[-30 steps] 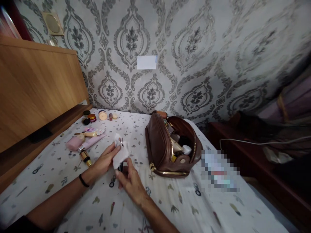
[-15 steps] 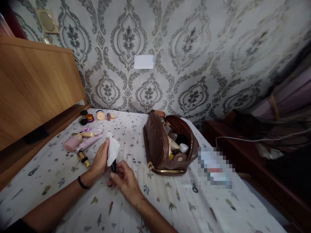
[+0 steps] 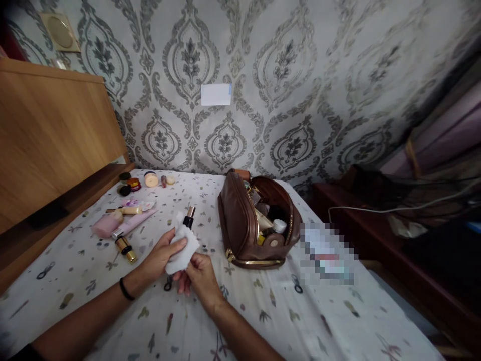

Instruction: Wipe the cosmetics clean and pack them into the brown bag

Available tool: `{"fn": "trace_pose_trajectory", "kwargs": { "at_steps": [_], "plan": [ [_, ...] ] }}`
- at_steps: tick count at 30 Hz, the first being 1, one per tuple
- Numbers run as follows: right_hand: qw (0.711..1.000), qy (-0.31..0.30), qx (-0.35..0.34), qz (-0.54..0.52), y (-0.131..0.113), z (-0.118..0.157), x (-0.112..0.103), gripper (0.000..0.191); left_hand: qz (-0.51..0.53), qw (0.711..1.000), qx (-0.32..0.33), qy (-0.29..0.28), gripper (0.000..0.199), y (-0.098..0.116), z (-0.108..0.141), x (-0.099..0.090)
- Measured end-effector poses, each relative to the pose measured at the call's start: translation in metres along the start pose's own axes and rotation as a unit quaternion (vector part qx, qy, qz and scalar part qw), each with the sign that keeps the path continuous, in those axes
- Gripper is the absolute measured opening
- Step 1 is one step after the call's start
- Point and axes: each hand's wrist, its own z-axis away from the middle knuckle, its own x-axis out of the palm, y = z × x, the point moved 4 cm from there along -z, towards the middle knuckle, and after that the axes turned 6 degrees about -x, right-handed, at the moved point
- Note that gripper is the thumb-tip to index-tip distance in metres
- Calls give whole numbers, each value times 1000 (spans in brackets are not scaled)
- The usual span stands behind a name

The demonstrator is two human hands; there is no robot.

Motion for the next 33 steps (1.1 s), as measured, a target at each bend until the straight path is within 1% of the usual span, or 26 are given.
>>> {"fn": "trace_pose_trajectory", "kwargs": {
  "at_steps": [3, 5, 7, 8, 9, 11, 13, 15, 17, 19, 21, 23, 27, 29, 31, 33],
  "plan": [
    [1000, -16, 18, 10, 3, -1, 1, 54, -29, 996, 43, 70, 57, 5, -1, -4],
    [1000, -12, 11, 21, 1, 0, -1, 53, -36, 992, 64, 104, 57, 11, -1, -7],
    [1000, 17, -10, 20, -3, 0, -5, 51, -42, 988, 77, 124, 59, 18, 1, -9],
    [999, 41, -23, 11, -6, 0, -9, 49, -50, 988, 80, 123, 60, 22, 3, -9],
    [997, 66, -37, -1, -8, 0, -12, 47, -61, 989, 79, 112, 59, 25, 4, -8],
    [991, 111, -64, -27, -11, 0, -18, 46, -91, 991, 73, 66, 58, 29, 6, -4],
    [987, 132, -91, -32, -14, 0, -20, 46, -114, 992, 59, 2, 58, 28, 8, 2],
    [983, 137, -117, -29, -16, -1, -21, 40, -119, 991, 43, -42, 57, 23, 7, 5],
    [982, 127, -126, -53, -18, -1, -19, 34, -112, 992, 30, -56, 56, 15, 4, 4],
    [980, 121, -119, -107, -20, -2, -18, 32, -98, 994, 13, -52, 56, 6, 0, 1],
    [972, 134, -111, -159, -21, -2, -18, 36, -86, 994, -14, -58, 59, -2, -2, -1],
    [962, 156, -111, -196, -23, -3, -20, 40, -83, 993, -36, -75, 60, -5, -3, -3],
    [950, 174, -134, -222, -25, -3, -23, 35, -93, 981, -64, -158, 60, -2, 2, -3],
    [947, 176, -149, -221, -25, -4, -24, 33, -100, 975, -65, -186, 57, -1, 4, -5],
    [945, 178, -160, -224, -24, -5, -25, 32, -102, 978, -61, -171, 55, -2, 4, -8],
    [946, 171, -158, -225, -22, -6, -25, 32, -103, 985, -68, -122, 57, -5, 3, -13]
  ]
}}
